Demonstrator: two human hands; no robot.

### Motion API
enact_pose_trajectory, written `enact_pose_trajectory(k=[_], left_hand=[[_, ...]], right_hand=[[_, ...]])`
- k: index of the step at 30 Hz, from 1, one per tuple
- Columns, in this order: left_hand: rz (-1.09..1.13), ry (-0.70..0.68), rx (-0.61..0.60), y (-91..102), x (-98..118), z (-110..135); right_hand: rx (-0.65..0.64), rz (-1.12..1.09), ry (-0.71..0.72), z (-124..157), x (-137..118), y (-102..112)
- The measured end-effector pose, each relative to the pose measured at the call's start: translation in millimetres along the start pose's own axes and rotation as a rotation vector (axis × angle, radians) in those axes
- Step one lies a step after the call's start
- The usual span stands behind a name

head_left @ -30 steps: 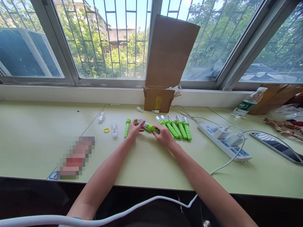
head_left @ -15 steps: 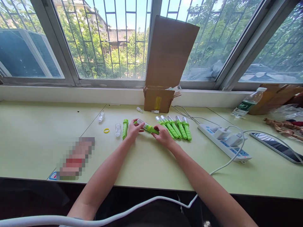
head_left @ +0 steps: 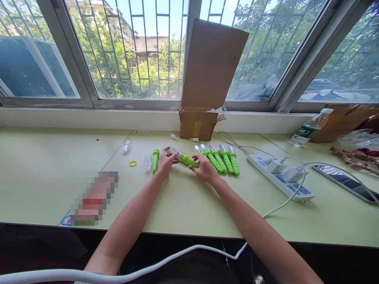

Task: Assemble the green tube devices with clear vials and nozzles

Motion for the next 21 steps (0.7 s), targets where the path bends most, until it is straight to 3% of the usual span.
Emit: enact_pose_trajectory(k=[9, 21], left_hand=[[0.019, -0.023, 0.012, 2.0, 1.2, -0.9], [-0.020, -0.009, 0.008, 1.5, 2.2, -1.4]], right_hand=[[-0.049, 0.021, 0.023, -0.2, 2.9, 0.5], [0.008, 0.039, 0.020, 0.3, -0.4, 4.6]])
Point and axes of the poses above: each hand's wrist, its own z-axis away from the middle knuckle, its own y-axis out of the back of the hand, x = y × z, the point moved 1 cm from there along -z, towards the middle knuckle, and after that the axes turned 14 degrees about z, right-handed, at the moved point
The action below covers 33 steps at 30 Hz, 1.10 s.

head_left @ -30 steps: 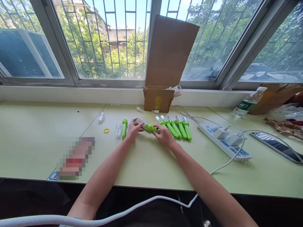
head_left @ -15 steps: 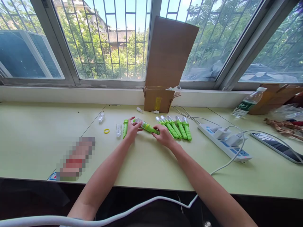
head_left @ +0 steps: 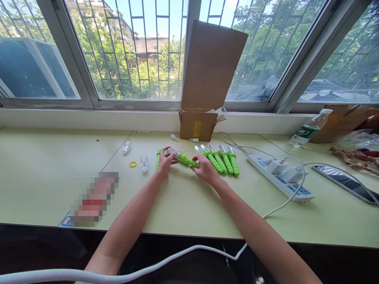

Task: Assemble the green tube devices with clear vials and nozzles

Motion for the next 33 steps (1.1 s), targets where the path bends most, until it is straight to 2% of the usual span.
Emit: enact_pose_trajectory(k=[8, 16, 22, 27, 33], left_hand=[[0.018, -0.007, 0.015, 1.8, -0.6, -1.2], [0.037, -0.005, 0.024, 1.7, -0.5, -1.4], [0.033, -0.002, 0.026, 2.3, 0.3, -1.2], [0.032, -0.004, 0.023, 2.3, -0.6, -1.4], [0.028, -0.005, 0.021, 2.6, -1.0, -1.6]], right_hand=[[-0.042, 0.022, -0.011, -0.3, 4.5, -3.3], [0.015, -0.015, -0.019, -1.1, 3.6, 0.1], [-0.047, 0.041, -0.022, -1.0, 7.2, -3.1], [-0.092, -0.023, -0.019, -0.8, 4.3, -2.6], [-0.038, -0.065, -0.024, -0.3, 2.2, -0.6]])
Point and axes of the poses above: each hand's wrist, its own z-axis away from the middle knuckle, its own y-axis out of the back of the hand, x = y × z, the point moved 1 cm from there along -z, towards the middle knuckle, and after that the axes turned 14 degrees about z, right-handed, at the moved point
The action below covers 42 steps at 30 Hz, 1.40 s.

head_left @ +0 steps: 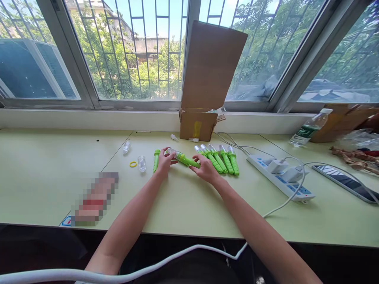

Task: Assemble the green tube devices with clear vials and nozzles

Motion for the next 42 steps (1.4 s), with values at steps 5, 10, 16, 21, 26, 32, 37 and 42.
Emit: enact_pose_trajectory(k=[5, 10, 16, 21, 26, 32, 37, 42], left_hand=[[0.000, -0.003, 0.008, -0.2, 0.7, 0.5], [0.003, -0.001, 0.010, -0.8, 0.1, 0.7], [0.007, 0.003, 0.018, -0.9, -1.2, -0.4], [-0.001, 0.009, 0.001, -1.4, -1.3, 0.4], [-0.004, 0.012, 0.006, -2.4, -1.0, 0.7], [0.013, 0.007, 0.028, -3.0, -0.4, 0.1], [0.044, 0.002, 0.014, -3.0, 0.1, 0.2], [0.061, 0.009, -0.008, -3.3, -0.2, -0.1]], right_hand=[[-0.003, 0.060, 0.015, -0.4, 2.1, 0.9], [0.001, 0.122, 0.000, 0.5, 3.9, 1.8], [0.000, 0.168, -0.017, 0.1, 3.2, 1.8], [-0.105, 0.164, -0.044, -0.8, 1.2, 3.0], [-0.048, 0.074, -0.008, 0.4, -1.9, 4.2], [0.005, 0.063, 0.007, -0.2, -0.3, 2.3], [0.073, 0.113, -0.001, 0.4, -0.3, 2.1], [0.080, 0.150, -0.005, 2.4, -2.9, 3.4]])
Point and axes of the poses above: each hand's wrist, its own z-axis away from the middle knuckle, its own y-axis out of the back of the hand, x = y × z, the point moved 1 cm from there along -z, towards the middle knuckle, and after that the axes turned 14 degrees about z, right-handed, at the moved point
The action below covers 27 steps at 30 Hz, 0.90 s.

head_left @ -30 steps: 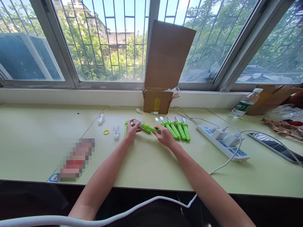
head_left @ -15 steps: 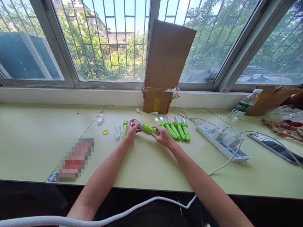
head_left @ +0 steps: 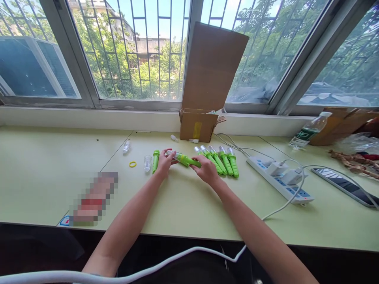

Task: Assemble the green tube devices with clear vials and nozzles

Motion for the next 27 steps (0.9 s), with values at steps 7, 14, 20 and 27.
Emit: enact_pose_trajectory(k=[7, 14, 20, 27], left_hand=[[0.030, -0.005, 0.001, 2.5, -1.9, -3.4], [0.050, 0.026, -0.012, 5.2, -1.8, -5.2], [0.049, 0.038, -0.022, 5.6, -2.3, -5.4], [0.073, 0.035, -0.067, 5.7, -2.6, -5.0]], right_hand=[[-0.076, 0.063, 0.014, -0.1, -6.2, 1.7], [-0.181, 0.105, 0.002, 0.0, -17.0, 4.6], [-0.256, -0.089, -0.054, -2.1, -18.1, 4.7], [-0.456, -0.547, -0.236, -2.8, -11.5, -3.2]])
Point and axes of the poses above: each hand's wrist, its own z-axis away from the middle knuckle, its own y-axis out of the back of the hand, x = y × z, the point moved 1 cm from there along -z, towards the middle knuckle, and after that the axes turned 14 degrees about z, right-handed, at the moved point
